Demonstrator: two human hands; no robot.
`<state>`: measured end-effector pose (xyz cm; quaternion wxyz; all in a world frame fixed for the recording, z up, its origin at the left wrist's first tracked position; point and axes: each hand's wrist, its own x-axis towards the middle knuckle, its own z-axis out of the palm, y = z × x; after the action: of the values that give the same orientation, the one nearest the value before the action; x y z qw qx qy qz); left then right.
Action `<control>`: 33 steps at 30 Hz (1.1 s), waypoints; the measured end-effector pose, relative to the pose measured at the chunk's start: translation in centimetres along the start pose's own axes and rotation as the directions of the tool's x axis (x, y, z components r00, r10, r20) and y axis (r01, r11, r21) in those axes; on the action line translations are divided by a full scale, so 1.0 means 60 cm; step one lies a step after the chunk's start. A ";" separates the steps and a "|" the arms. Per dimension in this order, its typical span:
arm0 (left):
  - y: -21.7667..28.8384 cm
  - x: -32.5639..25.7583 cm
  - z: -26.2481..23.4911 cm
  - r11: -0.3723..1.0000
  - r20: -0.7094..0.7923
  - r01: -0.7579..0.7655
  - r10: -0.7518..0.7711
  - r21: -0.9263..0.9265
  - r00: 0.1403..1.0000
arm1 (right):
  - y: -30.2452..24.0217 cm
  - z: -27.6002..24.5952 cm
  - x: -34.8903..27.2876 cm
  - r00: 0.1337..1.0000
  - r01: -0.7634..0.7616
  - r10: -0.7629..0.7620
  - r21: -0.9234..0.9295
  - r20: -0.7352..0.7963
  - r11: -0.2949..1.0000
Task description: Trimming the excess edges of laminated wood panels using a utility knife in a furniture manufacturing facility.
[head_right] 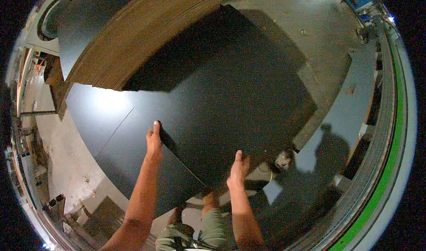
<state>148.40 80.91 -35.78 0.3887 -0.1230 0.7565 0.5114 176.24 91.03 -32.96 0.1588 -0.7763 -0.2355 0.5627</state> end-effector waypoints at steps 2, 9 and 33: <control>0.025 0.002 0.014 1.000 -0.022 0.008 -0.008 -0.007 1.000 | -0.009 0.006 0.012 0.998 -0.010 0.010 0.015 -0.059 1.000; 0.026 -0.001 0.006 0.991 -0.020 0.121 -0.122 -0.054 0.992 | -0.070 -0.057 0.053 0.984 0.122 -0.092 -0.200 0.155 0.972; -0.078 -0.003 -0.011 0.950 0.100 0.086 -0.059 -0.299 0.993 | -0.683 0.160 0.385 0.794 0.399 0.013 -0.536 0.608 0.744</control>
<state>150.96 78.17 -38.71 0.4172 -0.1858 0.6460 0.6117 165.39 137.76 -33.47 -0.1338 -0.5443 -0.5324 0.6344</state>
